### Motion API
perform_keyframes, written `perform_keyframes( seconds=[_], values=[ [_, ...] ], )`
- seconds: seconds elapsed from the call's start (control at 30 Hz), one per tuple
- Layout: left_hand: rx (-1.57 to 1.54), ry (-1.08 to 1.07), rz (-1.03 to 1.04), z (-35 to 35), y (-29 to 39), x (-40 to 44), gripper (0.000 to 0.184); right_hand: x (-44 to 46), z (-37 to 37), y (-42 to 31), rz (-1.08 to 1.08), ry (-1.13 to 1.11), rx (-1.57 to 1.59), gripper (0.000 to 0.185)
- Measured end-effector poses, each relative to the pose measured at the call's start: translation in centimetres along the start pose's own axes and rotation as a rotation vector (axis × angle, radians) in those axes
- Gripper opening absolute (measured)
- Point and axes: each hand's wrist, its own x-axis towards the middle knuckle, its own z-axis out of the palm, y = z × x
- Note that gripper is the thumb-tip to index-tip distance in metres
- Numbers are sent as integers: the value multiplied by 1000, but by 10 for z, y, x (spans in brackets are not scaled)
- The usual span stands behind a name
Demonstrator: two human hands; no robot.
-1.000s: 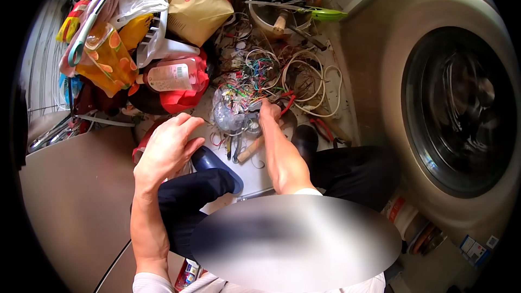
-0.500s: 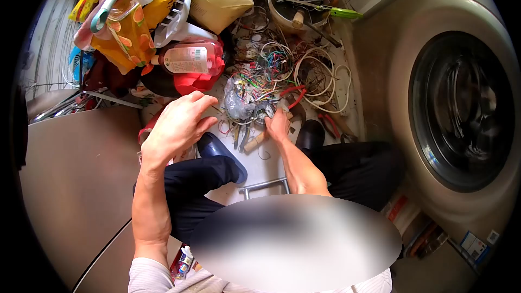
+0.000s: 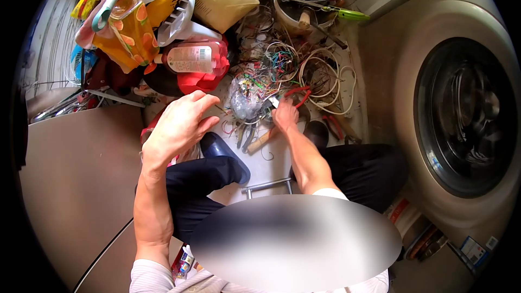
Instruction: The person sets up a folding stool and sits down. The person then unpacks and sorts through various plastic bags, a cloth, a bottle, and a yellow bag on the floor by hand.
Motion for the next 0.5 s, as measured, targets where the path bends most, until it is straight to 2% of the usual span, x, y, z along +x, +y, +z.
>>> perform_keyframes(
  seconds=[0.07,0.13,0.2,0.27,0.33,0.37,0.4,0.47,0.5],
  values=[
    [26,17,-2,0,-1,-4,34,16,-11,3,-22,42,-49,44],
    [22,27,-6,-1,-2,-7,34,25,-24,2,8,142,36,43],
    [20,44,-10,-4,-2,-7,34,27,-27,-9,20,168,51,50],
    [25,40,-12,-6,-1,-4,34,16,-16,-30,-142,81,406,60],
    [16,59,5,-4,-2,-1,34,-2,-14,-59,-121,-277,345,73],
    [0,75,26,-3,-2,-1,34,-7,0,-66,-204,-271,223,75],
    [1,74,24,-3,-2,-1,34,-8,3,-74,-180,-382,142,59],
    [-24,53,-8,-4,-4,-2,34,-1,41,-62,-143,-293,107,36],
    [-21,53,-12,-6,-6,-3,34,3,49,-56,-139,-203,302,30]
  ],
)
